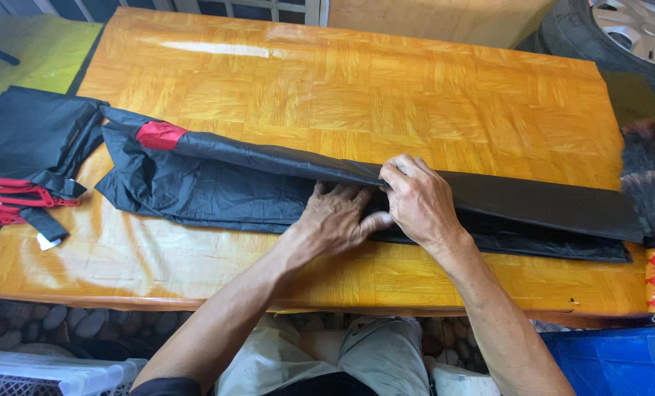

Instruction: The person smooths and folds a long piece of black fabric on a wooden table, using a brush to clean the surface of the material.

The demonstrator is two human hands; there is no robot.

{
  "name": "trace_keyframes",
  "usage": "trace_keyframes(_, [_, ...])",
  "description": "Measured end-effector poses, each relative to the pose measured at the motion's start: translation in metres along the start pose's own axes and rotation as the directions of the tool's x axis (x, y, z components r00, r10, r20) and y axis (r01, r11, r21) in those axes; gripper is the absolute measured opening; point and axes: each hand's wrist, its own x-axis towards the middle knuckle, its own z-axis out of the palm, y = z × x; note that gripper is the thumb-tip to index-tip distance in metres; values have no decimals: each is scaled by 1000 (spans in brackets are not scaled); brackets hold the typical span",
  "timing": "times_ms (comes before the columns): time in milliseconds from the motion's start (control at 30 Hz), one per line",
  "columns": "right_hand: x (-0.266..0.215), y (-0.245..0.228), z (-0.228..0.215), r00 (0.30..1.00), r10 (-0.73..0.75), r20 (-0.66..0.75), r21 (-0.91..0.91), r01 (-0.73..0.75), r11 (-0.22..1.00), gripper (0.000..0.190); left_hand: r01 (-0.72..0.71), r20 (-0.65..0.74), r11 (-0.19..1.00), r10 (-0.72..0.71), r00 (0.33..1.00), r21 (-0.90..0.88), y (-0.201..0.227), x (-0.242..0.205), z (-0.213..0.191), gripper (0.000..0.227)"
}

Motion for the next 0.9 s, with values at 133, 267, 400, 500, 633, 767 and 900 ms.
trace_keyframes(133, [-14,5,16,999,19,33,5,-20,1000,18,-25,-68,992,34,997,122,-37,6,44,51])
trace_keyframes(267, [-33,-9,26,1000,2,27,-24,-2,1000,19,-45,-140,997,53,989,55,-10,-12,-11,48])
trace_keyframes(400, [-51,-18,41,1000,-6,-29,15,6,1000,17,-51,-167,998,54,984,25,-9,-14,0,44])
trace_keyframes(500, [-56,-26,45,996,2,-91,15,0,1000,11,-93,-201,996,91,975,-1,-13,-16,3,44])
trace_keyframes(633, [-59,-33,44,991,-10,-135,9,12,1000,11,-147,-250,989,143,958,3,-17,-33,-8,45])
trace_keyframes(767, [-60,-31,45,992,-10,-123,38,14,999,10,-49,-610,825,456,648,564,-35,-60,-48,26])
trace_keyframes(900, [-60,-28,50,994,-4,-109,-4,4,1000,15,147,0,979,-149,989,140,-97,-74,-28,68])
